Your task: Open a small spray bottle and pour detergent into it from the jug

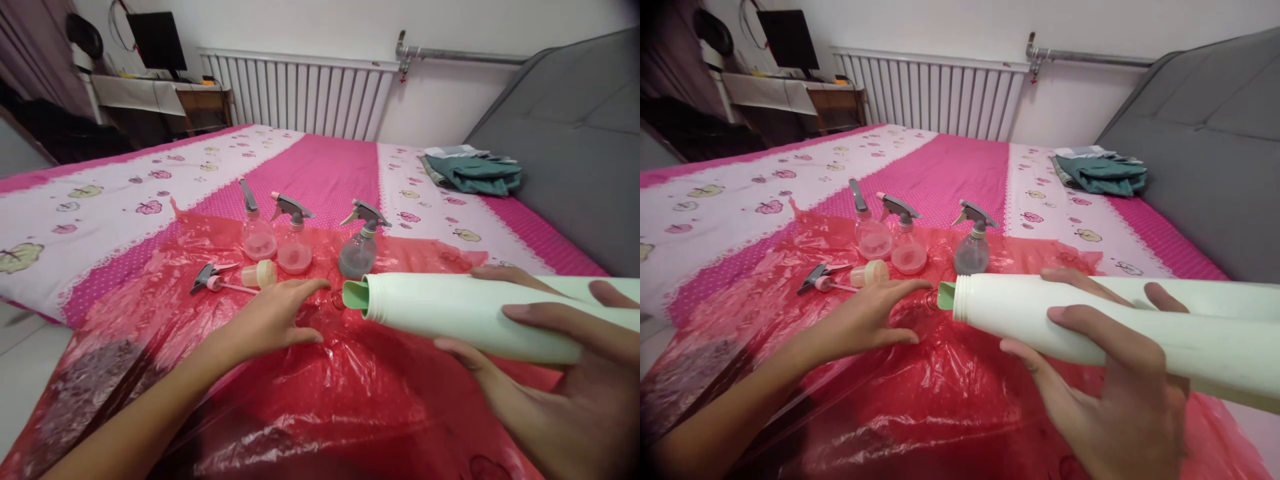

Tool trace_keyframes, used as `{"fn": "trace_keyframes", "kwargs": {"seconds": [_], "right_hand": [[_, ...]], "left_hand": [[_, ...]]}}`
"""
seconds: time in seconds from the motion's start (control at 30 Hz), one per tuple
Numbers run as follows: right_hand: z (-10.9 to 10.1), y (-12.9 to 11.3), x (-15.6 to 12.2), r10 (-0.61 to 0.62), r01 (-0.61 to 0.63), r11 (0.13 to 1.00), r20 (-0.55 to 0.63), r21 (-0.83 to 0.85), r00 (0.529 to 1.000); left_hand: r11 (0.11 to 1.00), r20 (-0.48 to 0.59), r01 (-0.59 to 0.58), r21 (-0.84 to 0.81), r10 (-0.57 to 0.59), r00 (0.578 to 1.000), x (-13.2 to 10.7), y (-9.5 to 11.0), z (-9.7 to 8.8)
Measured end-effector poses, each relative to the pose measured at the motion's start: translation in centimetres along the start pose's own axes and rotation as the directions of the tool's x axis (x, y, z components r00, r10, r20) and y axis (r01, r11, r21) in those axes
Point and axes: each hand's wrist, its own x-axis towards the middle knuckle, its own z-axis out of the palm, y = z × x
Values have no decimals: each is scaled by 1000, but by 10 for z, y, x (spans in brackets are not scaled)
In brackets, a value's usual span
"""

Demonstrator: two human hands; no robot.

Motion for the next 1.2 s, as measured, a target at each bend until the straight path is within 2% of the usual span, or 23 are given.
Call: {"fn": "trace_keyframes", "kwargs": {"seconds": [0.07, 0.13, 0.23, 0.47, 0.6, 0.67, 0.8, 0.93, 1.0, 1.1, 1.2], "right_hand": [[1, 1, -1, 5, -5, 1000, 0, -18, 1000], [2, 4, -2, -65, 64, 998, -47, -18, 997], [3, 5, -3, -88, 86, 996, -51, -25, 995], [2, -1, -6, 27, -28, 999, 8, 36, 1000], [5, -5, -4, 167, -173, 980, 70, 99, 984], [6, -6, -3, 152, -157, 984, 65, 81, 986], [8, -6, -4, 47, -46, 998, 23, -48, 999], [12, -2, -8, 60, -58, 992, 15, -111, 998], [14, 2, -11, 127, -126, 991, 16, -54, 992], [18, 9, -15, 252, -252, 957, 20, 145, 968], [19, 13, -14, 293, -287, 933, 2, 218, 956]], "left_hand": [[1000, 12, -2, -4, 2, 1000, 1, 2, -1], [1000, 21, -3, -22, 4, 1000, 2, 2, -2], [999, 18, -5, -51, 5, 1000, 2, 1, -3], [996, 16, 15, -84, -13, 1000, 4, -4, -8], [997, 11, 5, -83, -4, 1000, 7, -7, -10], [997, 6, -2, -75, 2, 1000, 6, -9, -9], [997, -20, -20, -77, 18, 1000, 4, -12, -8], [996, -23, -26, -86, 24, 999, 2, -11, -6], [996, -25, -33, -86, 31, 999, 3, -10, -5], [996, -22, -27, -85, 25, 999, 4, -10, -3], [996, -7, -5, -91, 4, 1000, 3, -9, -2]]}}
